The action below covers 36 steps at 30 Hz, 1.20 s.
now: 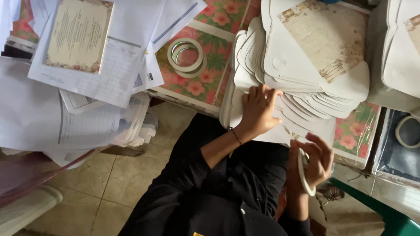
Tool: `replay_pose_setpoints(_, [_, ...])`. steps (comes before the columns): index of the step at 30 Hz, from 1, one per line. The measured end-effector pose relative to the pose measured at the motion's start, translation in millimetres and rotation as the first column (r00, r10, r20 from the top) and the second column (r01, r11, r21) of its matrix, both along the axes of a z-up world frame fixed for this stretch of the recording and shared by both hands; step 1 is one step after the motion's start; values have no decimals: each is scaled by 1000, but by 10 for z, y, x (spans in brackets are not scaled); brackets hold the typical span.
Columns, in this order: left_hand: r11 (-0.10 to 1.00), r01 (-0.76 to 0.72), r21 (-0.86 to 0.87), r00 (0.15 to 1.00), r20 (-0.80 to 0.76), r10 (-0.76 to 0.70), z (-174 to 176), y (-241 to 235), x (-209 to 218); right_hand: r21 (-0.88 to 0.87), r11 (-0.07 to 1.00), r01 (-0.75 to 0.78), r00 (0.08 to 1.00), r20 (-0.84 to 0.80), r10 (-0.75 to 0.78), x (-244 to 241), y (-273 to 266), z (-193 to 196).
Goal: The person sits at a table and repeatedly picks up white paper cutouts, folds them, and stacks them. They handle the items one at a time, folding each piece and placing it onto a growing pile on the table.
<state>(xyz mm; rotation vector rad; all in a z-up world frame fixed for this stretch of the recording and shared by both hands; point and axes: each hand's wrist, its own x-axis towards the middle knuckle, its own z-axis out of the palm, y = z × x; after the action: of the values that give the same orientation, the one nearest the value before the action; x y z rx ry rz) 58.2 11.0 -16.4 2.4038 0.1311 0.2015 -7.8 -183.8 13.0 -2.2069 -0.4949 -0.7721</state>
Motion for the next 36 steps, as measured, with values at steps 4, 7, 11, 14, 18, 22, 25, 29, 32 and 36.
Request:
replay_pose_setpoints(4, [1000,0,6,1000,-11,0,-8,10,-1,49,998,-51,996,-68,54,-36,146,204])
replay_pose_setpoints(7, [1000,5,9,1000,-9,-5,-24,10,-15,52,997,-58,983,-173,66,-85,196,207])
replay_pose_setpoints(11, [999,22,23,1000,5,-22,-37,16,-37,106,989,-99,964,-237,122,-154,322,314])
replay_pose_setpoints(14, [999,27,26,999,21,-28,-77,5,-40,116,989,-96,958,-257,123,-180,325,324])
replay_pose_setpoints(18, [999,22,28,999,49,-23,-74,8,-51,114,988,-103,957,-260,130,-178,261,257])
replay_pose_setpoints(22, [999,16,45,998,62,-19,-67,14,-65,116,988,-98,949,-290,128,-129,141,134])
replay_pose_setpoints(25, [997,35,73,993,108,-42,-171,43,-62,100,989,-111,939,-316,138,-86,83,74])
replay_pose_setpoints(29, [997,-8,83,969,246,-12,-154,259,-165,79,989,-122,924,-354,143,-32,90,103])
replay_pose_setpoints(32, [988,-73,137,964,264,35,-174,530,-304,60,989,-135,888,-436,147,-50,104,183])
replay_pose_setpoints(36, [999,3,33,961,278,-12,357,792,-631,154,969,-191,818,-522,244,-11,267,301])
